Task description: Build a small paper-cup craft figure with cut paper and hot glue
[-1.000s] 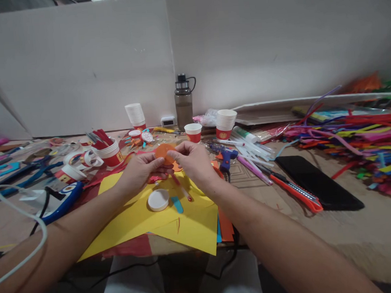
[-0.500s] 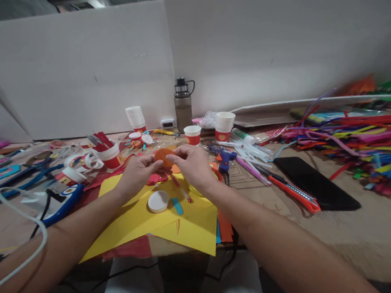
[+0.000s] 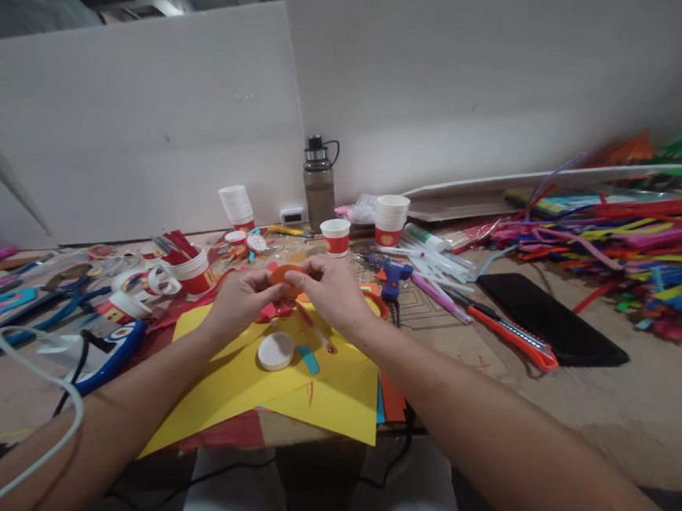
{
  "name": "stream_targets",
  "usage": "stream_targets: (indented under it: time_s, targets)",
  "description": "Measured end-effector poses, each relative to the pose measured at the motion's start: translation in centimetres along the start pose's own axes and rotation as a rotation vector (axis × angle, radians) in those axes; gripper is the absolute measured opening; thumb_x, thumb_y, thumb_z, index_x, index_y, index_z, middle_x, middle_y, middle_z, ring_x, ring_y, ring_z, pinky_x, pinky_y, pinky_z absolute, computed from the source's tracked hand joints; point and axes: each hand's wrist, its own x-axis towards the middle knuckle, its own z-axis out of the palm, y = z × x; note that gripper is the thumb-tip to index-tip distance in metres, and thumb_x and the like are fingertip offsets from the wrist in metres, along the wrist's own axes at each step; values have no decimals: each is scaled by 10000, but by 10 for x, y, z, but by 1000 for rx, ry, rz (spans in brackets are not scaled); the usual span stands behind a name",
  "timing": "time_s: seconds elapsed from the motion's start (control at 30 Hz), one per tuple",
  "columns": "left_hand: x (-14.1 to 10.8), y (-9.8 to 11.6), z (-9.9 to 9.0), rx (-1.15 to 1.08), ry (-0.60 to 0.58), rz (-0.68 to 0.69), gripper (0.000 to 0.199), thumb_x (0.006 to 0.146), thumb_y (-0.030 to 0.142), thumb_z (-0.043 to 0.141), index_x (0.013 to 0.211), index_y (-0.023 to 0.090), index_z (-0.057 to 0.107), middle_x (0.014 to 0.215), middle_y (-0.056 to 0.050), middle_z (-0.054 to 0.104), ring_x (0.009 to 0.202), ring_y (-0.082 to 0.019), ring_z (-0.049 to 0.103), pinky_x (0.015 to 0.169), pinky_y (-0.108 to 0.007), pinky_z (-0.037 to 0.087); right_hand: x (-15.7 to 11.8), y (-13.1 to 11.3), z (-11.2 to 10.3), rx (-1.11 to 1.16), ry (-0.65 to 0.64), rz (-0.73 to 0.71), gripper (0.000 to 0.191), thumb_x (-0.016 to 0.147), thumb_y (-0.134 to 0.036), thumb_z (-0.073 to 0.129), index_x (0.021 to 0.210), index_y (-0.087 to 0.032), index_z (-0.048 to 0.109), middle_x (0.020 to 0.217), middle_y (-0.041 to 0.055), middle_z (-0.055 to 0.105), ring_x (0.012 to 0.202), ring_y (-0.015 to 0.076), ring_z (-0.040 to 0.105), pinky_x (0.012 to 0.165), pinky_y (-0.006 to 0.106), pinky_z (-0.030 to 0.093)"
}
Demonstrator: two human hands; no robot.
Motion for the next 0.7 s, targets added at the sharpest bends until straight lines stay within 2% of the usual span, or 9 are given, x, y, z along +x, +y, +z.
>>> stream_targets:
  time_s: [0.17, 0.3, 0.4, 0.5, 0.6, 0.7]
  targets:
    - [2, -1, 3, -108, -48, -9, 301, 735, 387, 741, 880, 124, 709, 800, -63, 744, 701, -144, 689, 627, -217, 520, -1, -2, 2, 74, 80, 55, 209, 772, -348, 666, 682, -160, 681, 654, 11, 648, 623, 129, 542, 595, 265, 409]
    - [3, 0, 3, -143, -73, -37, 300, 734, 384, 738, 880, 123, 705, 781, -64, 739, 676, -145, 689, 594, -219, 516, 0, -1, 3, 169, 9, 119, 240, 758, -379, 668, 683, -151, 682, 642, 16, 644, 606, 128, 530, 589, 267, 401]
    - [4, 1, 1, -134, -77, -106, 286, 717, 380, 748, 826, 120, 698, 724, -60, 729, 634, -141, 682, 587, -229, 523, 4, 3, 2, 257, -52, 161, 360, 813, -465, 585, 663, -146, 658, 610, 22, 615, 571, 125, 508, 566, 269, 390]
    - [4, 2, -1, -127, -85, -179, 300, 700, 398, 755, 805, 124, 691, 699, -62, 725, 618, -147, 681, 582, -242, 530, 6, 5, -1, 218, -62, 133, 447, 853, -534, 509, 651, -156, 638, 602, 19, 595, 571, 127, 503, 565, 271, 390]
    - [4, 4, -2, -112, -121, -190, 312, 686, 412, 763, 757, 118, 685, 671, -61, 717, 591, -143, 672, 568, -237, 521, 5, 3, -1, 67, -60, 63, 322, 800, -462, 623, 689, -163, 665, 642, 6, 613, 604, 125, 507, 577, 262, 384]
    - [4, 3, 0, -130, -122, -157, 321, 679, 407, 771, 787, 114, 695, 705, -64, 725, 614, -141, 674, 593, -237, 522, 2, 2, 1, 66, -12, 70, 228, 766, -378, 667, 705, -159, 679, 685, 16, 647, 626, 127, 532, 598, 263, 403]
